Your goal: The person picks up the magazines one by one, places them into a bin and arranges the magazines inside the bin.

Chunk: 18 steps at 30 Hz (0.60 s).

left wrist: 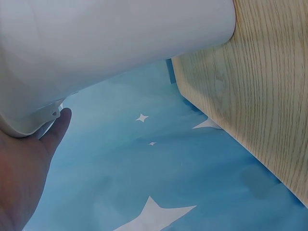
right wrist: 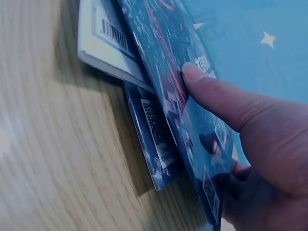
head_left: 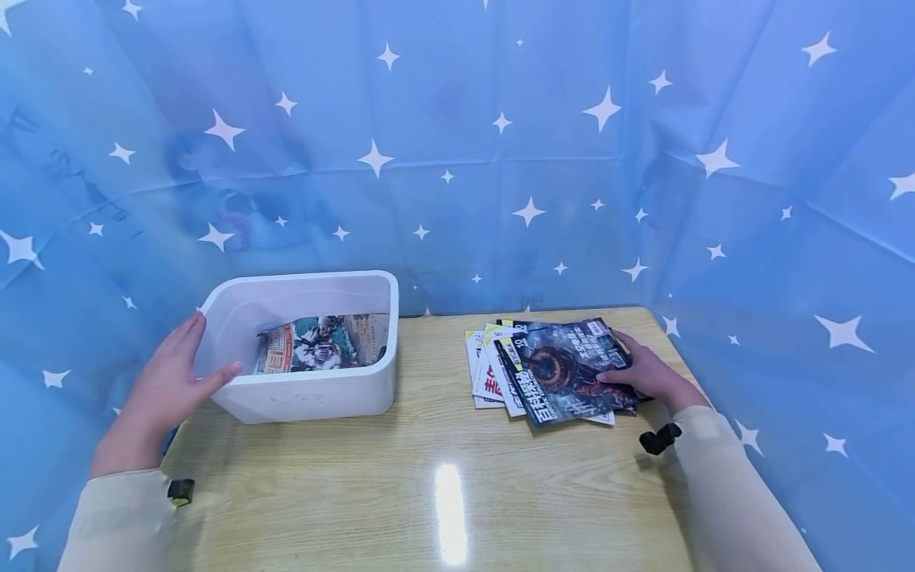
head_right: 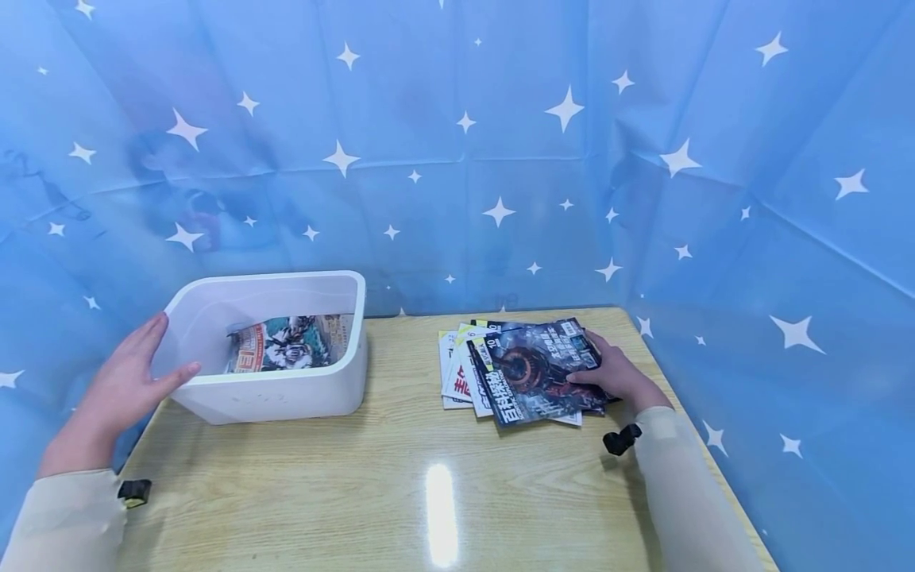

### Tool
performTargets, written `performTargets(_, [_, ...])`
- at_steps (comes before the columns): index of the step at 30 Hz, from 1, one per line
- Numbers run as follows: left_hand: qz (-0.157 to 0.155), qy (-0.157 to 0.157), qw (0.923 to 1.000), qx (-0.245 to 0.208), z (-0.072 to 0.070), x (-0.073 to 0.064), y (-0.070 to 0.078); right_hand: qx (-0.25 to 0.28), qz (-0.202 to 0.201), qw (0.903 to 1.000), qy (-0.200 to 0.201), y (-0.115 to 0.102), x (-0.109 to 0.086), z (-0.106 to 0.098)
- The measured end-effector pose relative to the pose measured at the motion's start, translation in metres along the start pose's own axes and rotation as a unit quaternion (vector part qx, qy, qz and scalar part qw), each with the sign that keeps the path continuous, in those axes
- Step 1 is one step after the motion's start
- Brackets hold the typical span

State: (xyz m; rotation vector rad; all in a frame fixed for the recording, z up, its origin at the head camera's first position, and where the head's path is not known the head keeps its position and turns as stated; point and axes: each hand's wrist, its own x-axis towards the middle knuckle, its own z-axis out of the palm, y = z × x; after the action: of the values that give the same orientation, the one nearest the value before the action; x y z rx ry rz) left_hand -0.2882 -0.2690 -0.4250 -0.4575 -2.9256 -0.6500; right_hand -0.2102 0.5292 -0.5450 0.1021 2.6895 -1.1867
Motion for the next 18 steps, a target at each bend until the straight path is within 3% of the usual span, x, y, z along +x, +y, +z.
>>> performTargets(10, [-0.005,-0.004,1.0,0.003,0.0,0.001,-0.001,0.004,-0.02,0.9998,0.002,0.005,-0.004,-0.009])
performTargets(18, [-0.003,-0.002,1.0,0.002,0.001,0.0,-0.001,0.054,-0.018,0.9981,-0.022,0.005,-0.008,-0.019])
